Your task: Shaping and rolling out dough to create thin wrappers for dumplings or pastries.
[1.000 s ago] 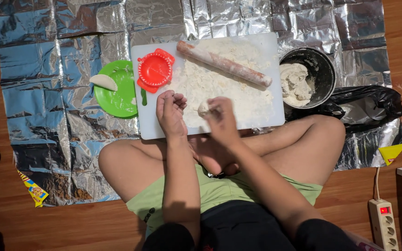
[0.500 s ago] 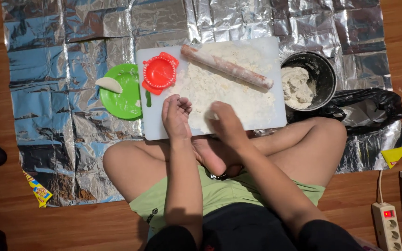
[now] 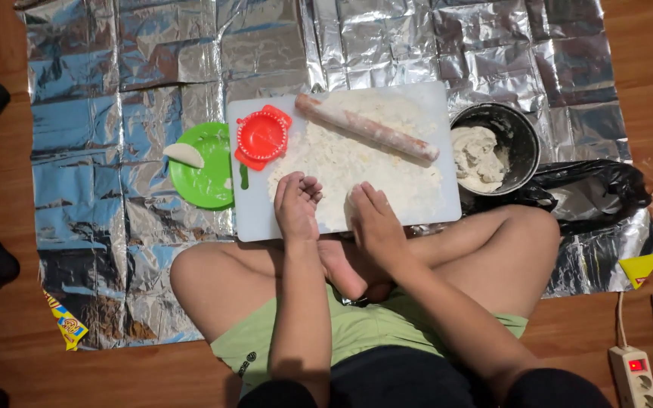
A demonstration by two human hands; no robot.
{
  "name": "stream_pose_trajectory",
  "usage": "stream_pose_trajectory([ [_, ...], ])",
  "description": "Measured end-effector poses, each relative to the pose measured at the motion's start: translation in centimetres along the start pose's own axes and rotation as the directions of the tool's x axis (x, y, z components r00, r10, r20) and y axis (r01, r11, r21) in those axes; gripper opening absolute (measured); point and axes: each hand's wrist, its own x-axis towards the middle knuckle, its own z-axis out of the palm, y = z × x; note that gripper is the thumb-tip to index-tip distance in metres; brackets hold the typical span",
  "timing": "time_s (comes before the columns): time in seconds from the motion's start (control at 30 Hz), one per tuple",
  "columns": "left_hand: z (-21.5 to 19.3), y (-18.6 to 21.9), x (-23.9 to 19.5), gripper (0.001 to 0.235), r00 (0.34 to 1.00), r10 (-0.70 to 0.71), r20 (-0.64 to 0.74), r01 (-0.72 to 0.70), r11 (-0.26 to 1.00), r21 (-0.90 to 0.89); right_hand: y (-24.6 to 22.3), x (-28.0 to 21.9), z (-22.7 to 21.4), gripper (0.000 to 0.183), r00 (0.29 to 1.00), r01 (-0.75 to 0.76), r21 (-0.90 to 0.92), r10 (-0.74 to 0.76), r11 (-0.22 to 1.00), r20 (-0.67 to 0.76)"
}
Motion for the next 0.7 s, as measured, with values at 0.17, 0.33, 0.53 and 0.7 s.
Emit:
stream_pose_trajectory([
  [0.17, -0.7, -0.5, -0.5, 0.011, 0.999, -0.030, -0.011, 0.029, 0.999, -0.024, 2.0, 1.6, -0.3, 0.047, 0.993, -0.062, 0.259, 0.033, 0.964, 0.113],
  [0.33, -0.5, 0.2, -0.1, 0.009, 0.999, -0.036, 0.007, 0.036, 0.998, -0.042, 2.3, 4.5, -1.7, 0.042, 0.974, -0.127, 0.290, 0.063, 0.949, 0.218],
  [0.53, -1.2, 0.0, 0.4, 0.009, 0.998, -0.063, -0.011, 0.063, 0.996, -0.062, 7.7, 5.7, -2.9, 0.040, 0.979, -0.198, 0.468, 0.150, 0.861, 0.139],
  [0.7, -1.7, 0.0, 1.1, 0.010, 0.998, -0.061, 0.000, 0.061, 0.996, -0.066, 10.4, 9.0, -4.3, 0.039, 0.975, -0.182, -0.128, 0.196, 0.975, 0.106],
])
